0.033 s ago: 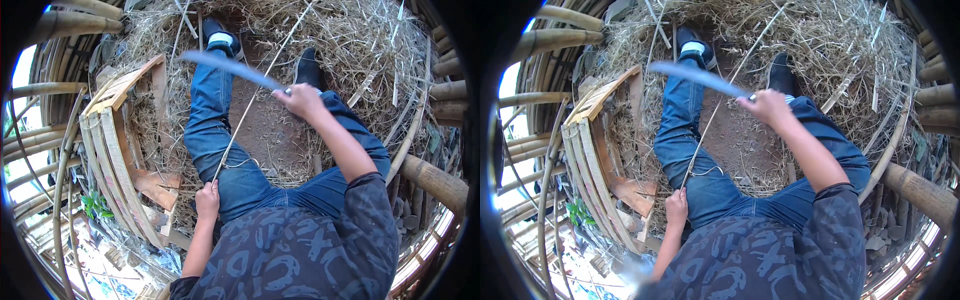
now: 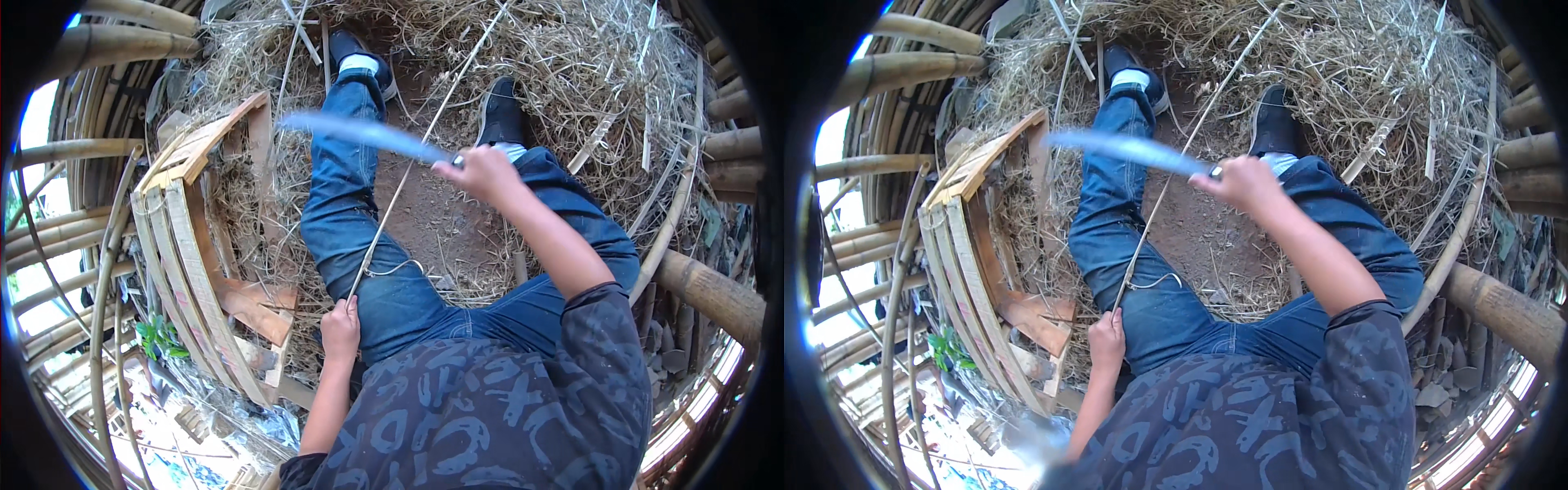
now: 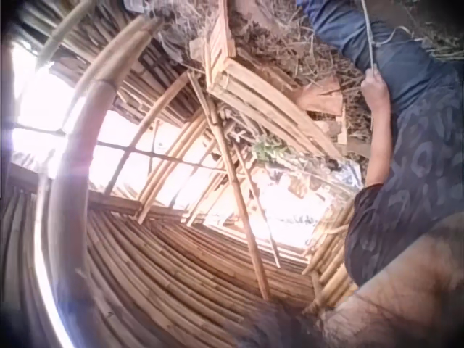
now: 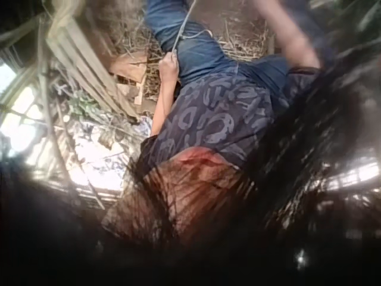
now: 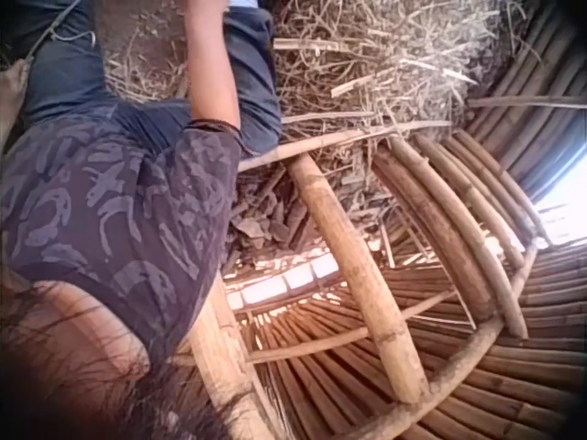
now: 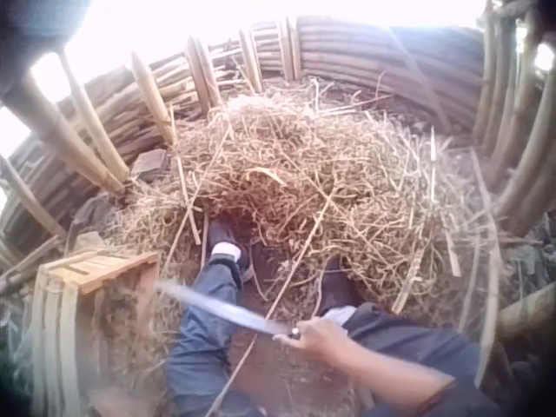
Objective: The person shaves a thin strip of bamboo with a large knife, holding the strip in one hand and drawing the blade along its length to smooth it.
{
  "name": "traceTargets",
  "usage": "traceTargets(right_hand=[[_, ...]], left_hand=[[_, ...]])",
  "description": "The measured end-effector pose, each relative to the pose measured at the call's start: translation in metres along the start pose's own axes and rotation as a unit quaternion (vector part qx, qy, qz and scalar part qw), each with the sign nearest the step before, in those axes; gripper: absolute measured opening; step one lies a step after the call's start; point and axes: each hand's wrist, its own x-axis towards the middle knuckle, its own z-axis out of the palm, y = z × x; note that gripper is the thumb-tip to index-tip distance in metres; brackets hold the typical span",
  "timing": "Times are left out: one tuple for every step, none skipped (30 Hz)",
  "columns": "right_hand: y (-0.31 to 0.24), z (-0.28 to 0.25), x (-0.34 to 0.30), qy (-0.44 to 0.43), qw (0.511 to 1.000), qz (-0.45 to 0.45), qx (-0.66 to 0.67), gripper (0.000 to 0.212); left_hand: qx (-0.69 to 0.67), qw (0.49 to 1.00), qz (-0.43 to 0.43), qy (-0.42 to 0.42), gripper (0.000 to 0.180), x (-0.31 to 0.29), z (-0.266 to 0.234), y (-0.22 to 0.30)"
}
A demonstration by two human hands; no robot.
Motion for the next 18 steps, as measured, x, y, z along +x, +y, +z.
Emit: traceTargets(right_hand=[[-0.012, 0.009, -0.007, -0.001, 0.999, -0.044, 0.002, 0.073], [-0.015, 0.009, -0.005, -0.040, 0.996, -0.077, -0.037, 0.075], [-0.018, 0.006, -0.004, -0.079, 0.988, -0.112, -0.076, 0.076], [-0.008, 0.005, 0.001, -0.075, 0.988, -0.115, -0.067, 0.077], [0.010, 0.004, 0.010, -0.070, 0.989, -0.118, -0.059, 0.078], [0.034, 0.008, 0.014, 0.022, 0.993, -0.091, -0.066, 0.075], [0.058, 0.001, 0.021, 0.047, 0.997, -0.002, -0.067, 0.076], [0.075, -0.020, 0.029, -0.001, 0.996, 0.071, -0.054, 0.077], [0.095, -0.027, 0.031, 0.023, 0.990, 0.096, -0.103, 0.078], [0.091, -0.032, 0.031, 0.033, 0.991, 0.074, -0.103, 0.078], [0.089, -0.038, 0.030, 0.044, 0.992, 0.053, -0.103, 0.078], [0.078, -0.034, 0.029, 0.040, 0.994, 0.047, -0.087, 0.077], [0.059, -0.032, 0.025, 0.036, 0.996, 0.044, -0.072, 0.076], [0.042, -0.028, 0.020, 0.039, 0.996, 0.038, -0.064, 0.075], [0.035, -0.019, 0.019, 0.020, 0.999, 0.018, -0.042, 0.075], [0.025, -0.011, 0.014, 0.015, 0.998, -0.031, -0.048, 0.076], [0.018, -0.006, 0.011, 0.009, 0.995, -0.081, -0.053, 0.077], [0.018, -0.007, 0.012, 0.010, 0.995, -0.080, -0.050, 0.077]], left_hand=[[-0.003, 1.000, 0.001, 0.002, 0.037, -0.001, 0.000, 0.000], [0.001, 1.000, 0.002, -0.002, 0.037, -0.002, 0.001, -0.002], [0.005, 1.000, 0.006, -0.003, 0.037, -0.001, 0.000, -0.004], [-0.003, 1.000, -0.004, -0.008, 0.037, -0.003, -0.002, -0.004], [-0.013, 1.000, -0.013, -0.012, 0.037, -0.002, -0.004, -0.003], [-0.012, 1.000, -0.011, -0.012, 0.037, 0.000, -0.005, -0.001], [-0.015, 1.000, -0.009, -0.017, 0.037, 0.003, -0.006, 0.004], [-0.016, 1.000, -0.010, -0.021, 0.037, 0.005, -0.008, 0.007], [-0.016, 1.000, -0.009, -0.019, 0.037, 0.007, -0.009, 0.009], [-0.008, 1.000, -0.009, -0.028, 0.036, 0.008, -0.009, 0.010], [-0.001, 0.999, -0.009, -0.037, 0.036, 0.010, -0.008, 0.011], [-0.002, 0.999, -0.008, -0.036, 0.036, 0.010, -0.007, 0.010], [-0.004, 1.000, -0.015, -0.024, 0.035, 0.007, -0.005, 0.009], [-0.004, 1.000, -0.023, -0.012, 0.034, 0.004, -0.004, 0.008], [-0.003, 1.000, -0.020, -0.014, 0.034, 0.002, -0.003, 0.009], [-0.002, 1.000, -0.018, -0.009, 0.034, 0.002, -0.003, 0.008], [-0.001, 1.000, -0.017, -0.003, 0.033, 0.001, -0.004, 0.007], [0.005, 1.000, -0.006, -0.003, 0.032, -0.001, -0.003, 0.002]])
